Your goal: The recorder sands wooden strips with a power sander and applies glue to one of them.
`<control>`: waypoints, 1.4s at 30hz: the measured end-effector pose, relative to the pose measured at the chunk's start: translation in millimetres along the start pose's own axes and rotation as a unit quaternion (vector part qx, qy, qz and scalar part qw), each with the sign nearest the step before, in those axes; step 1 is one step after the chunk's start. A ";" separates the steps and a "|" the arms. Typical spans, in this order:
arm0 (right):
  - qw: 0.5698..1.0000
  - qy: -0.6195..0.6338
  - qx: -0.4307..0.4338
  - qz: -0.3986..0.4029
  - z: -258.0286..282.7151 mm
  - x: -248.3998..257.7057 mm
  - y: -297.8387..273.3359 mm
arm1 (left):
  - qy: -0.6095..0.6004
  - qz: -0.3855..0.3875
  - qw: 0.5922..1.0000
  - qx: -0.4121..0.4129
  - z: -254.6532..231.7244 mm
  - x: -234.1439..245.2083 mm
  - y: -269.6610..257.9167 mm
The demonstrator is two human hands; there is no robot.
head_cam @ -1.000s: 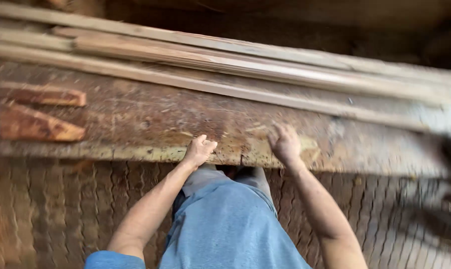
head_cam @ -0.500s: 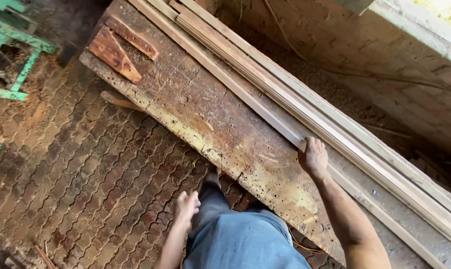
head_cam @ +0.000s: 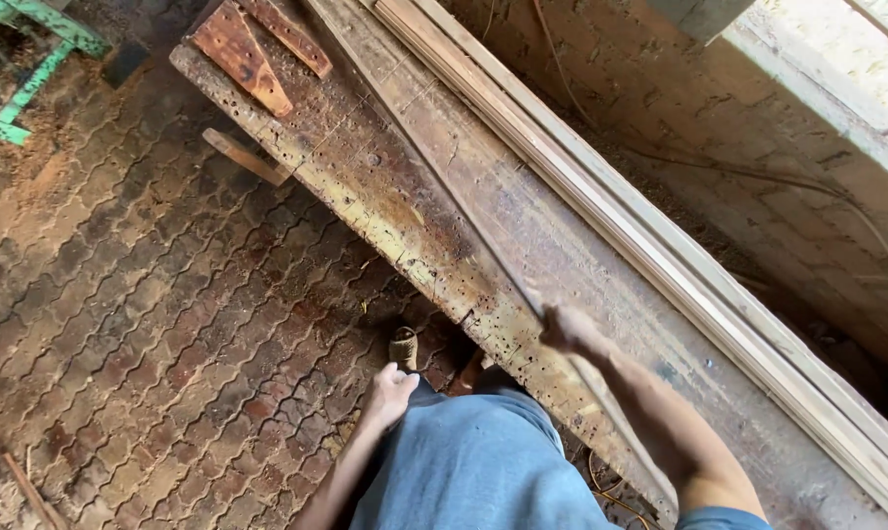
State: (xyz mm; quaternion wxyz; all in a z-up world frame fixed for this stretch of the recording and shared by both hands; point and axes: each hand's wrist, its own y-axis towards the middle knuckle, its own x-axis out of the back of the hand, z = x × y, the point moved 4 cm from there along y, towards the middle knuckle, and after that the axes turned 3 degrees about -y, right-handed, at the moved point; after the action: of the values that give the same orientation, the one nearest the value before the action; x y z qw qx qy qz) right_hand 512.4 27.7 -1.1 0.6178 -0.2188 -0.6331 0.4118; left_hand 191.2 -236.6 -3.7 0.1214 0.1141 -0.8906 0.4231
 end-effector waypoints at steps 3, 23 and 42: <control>0.989 0.103 0.029 0.104 40.1 -11.7 -74.5 | -0.004 0.039 0.999 0.031 -13.3 8.3 4.7; 0.964 0.220 -0.146 0.019 117.1 -157.3 -272.3 | -0.453 0.431 0.778 0.065 -93.4 -41.4 29.8; 0.958 0.198 -0.201 -0.054 -21.2 -264.1 -256.1 | -0.186 0.579 0.794 0.021 -48.7 -119.2 -14.8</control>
State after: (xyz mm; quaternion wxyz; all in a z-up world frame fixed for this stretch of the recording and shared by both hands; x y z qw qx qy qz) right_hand 629.4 -319.2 40.6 0.6951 -0.3813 -0.5788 0.1906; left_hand 314.1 -195.7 -0.4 -0.3162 -0.3441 -0.7866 0.4036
